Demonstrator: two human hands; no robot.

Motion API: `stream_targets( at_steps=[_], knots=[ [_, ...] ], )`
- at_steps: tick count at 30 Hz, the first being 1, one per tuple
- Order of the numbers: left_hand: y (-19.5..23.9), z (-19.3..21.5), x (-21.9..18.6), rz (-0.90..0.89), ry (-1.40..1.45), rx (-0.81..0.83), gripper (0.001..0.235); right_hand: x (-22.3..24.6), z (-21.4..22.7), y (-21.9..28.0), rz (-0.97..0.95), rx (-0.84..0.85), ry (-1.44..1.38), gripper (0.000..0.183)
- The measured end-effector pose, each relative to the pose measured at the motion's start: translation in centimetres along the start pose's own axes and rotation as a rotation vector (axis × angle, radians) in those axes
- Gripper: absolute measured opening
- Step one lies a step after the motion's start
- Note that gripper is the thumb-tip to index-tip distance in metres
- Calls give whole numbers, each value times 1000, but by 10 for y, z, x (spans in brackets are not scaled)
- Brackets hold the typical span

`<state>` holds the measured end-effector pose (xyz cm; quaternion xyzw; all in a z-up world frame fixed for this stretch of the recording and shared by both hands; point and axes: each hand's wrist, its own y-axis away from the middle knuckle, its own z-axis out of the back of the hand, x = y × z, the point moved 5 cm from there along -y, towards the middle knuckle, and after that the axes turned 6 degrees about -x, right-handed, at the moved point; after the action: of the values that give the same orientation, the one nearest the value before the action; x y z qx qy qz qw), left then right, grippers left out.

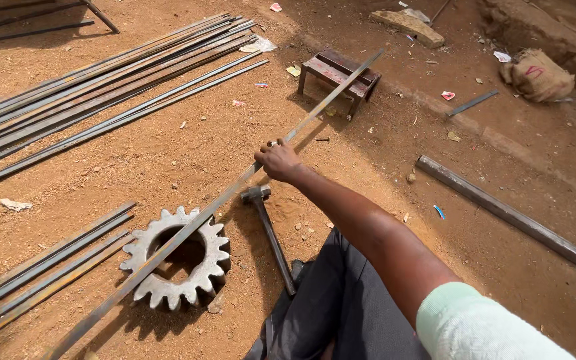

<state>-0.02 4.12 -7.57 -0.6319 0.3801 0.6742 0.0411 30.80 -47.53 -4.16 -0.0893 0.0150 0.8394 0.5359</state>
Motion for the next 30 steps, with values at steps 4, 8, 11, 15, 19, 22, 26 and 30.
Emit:
stream_targets(
  at_steps=[4, 8, 11, 15, 19, 22, 26, 30],
  knots=[
    [26, -25, 23, 54, -152, 66, 43, 21, 1, -4, -35, 83, -30, 23],
    [63, -41, 48, 131, -357, 175, 43, 106, 7, 13, 211, 304, -122, 33],
    [86, -52, 69, 195, -504, 231, 44, 148, 24, 50, 377, 127, -195, 56],
    [77, -25, 58, 238, -668, 186, 44, 153, 25, 55, 287, 40, -150, 42],
    [62, -18, 43, -32, -704, 212, 42, 127, 1, 57, 379, -328, -102, 52],
    [54, -4, 25, -347, -828, -53, 45, 119, -30, 58, 304, -245, -36, 55],
    [54, 26, 0, -460, -890, -297, 40, 124, -33, 45, 314, -256, -37, 51],
    [58, 51, -22, -456, -907, -468, 41, 100, -26, 42, 257, -191, -44, 57]
  ],
)
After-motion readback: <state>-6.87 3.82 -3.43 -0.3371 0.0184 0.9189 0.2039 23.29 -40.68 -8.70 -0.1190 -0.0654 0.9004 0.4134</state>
